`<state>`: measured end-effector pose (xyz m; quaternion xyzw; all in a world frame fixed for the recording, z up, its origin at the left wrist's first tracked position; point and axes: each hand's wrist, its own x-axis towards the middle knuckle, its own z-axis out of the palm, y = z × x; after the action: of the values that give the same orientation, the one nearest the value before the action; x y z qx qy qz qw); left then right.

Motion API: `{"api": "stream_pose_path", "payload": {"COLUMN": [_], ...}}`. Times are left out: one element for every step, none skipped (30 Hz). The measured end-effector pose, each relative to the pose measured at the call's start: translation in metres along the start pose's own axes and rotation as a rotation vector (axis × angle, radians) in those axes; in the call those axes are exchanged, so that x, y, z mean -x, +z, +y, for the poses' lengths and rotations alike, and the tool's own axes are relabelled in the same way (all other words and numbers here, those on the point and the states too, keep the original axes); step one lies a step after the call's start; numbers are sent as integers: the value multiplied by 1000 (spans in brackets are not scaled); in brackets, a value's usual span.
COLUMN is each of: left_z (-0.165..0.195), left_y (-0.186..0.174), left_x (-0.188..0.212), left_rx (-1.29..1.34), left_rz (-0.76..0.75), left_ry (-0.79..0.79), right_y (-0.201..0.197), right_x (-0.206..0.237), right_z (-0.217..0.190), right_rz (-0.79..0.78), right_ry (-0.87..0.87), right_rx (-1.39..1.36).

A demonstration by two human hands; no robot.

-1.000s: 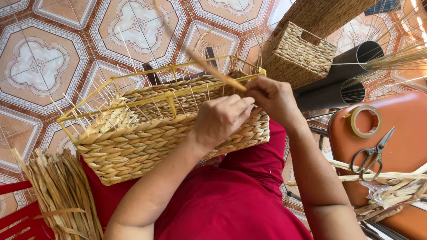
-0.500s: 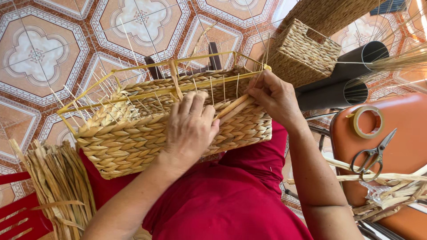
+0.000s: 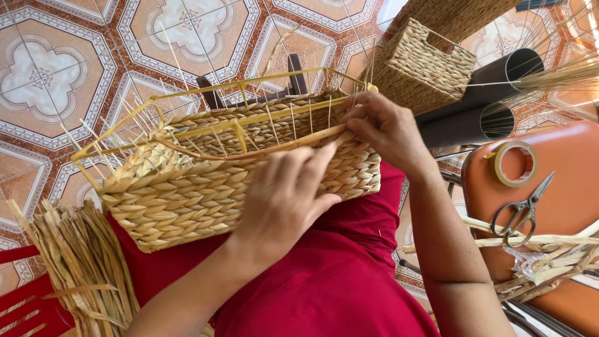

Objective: The person weaves a basket by hand, using dried plant fibers and a wooden frame. They cut fibers with scissors, thread them through the frame, and tighten the weave to build the basket's structure.

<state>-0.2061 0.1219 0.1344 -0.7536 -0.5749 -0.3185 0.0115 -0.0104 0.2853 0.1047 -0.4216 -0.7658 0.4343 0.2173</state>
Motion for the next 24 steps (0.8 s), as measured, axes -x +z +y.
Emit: {"api": "stream_pose_path", "payload": {"left_z": [-3,-9,-15,-20,-26,-34,-41,-47,-53,-55,-55,-54,-51,-45,-38,-33,-29,-27,-27,-33,-40,-47,-53,-56], "left_y": [15,27,37,43,43,39,32,23,11,0,-10,-20,-26,-27,-25,-19,-8,7,22,38,53,65,76,83], "left_x": [-5,-7,-11,-12,-13,-14,-18,-22,-27,-32,-35,-37,-39,-41,-40,-41,-44,-48,-52,-59,-65,-67,-68,-67], "left_rx": [-44,-150,-255,-358,-259,-161,-62,-65,-68,-73,-86,-97,-108,-75,-40,-7,-20,-32,-45,65,180,273,363,452], "left_rz": [-57,-97,-137,-180,-305,-427,-548,-453,-357,-260,-98,65,226,214,203,196,112,29,-54,-311,-573,-494,-411,-327], "left_ry": [9,5,1,-3,-52,-100,-145,-123,-107,-90,-21,51,121,86,53,19,-32,-83,-137,-324,-506,-455,-403,-349], "right_y": [-1,-2,-3,-4,-4,-4,-2,0,3,5,9,12,14,17,19,21,22,22,21,20,18,16,13,11], "right_x": [1,4,6,9,13,15,15,15,14,11,8,5,2,-1,-2,-3,-4,-3,-3,-2,-2,-1,-1,-1], "right_z": [-2,-5,-8,-10,-13,-15,-16,-17,-17,-16,-15,-13,-11,-9,-7,-5,-3,-2,0,1,2,3,3,4], "right_rz": [89,177,266,248,230,214,151,84,13,25,41,57,71,82,95,102,111,118,90,63,35,17,-1,-17], "right_ry": [-93,-190,-288,-300,-310,-322,-371,-415,-460,-415,-371,-327,-331,-332,-333,-348,-364,-380,-314,-246,-176,-157,-140,-121], "right_rx": [-3,-5,-7,43,92,141,155,169,182,209,236,264,267,270,275,274,272,272,237,202,167,91,15,-61]}}
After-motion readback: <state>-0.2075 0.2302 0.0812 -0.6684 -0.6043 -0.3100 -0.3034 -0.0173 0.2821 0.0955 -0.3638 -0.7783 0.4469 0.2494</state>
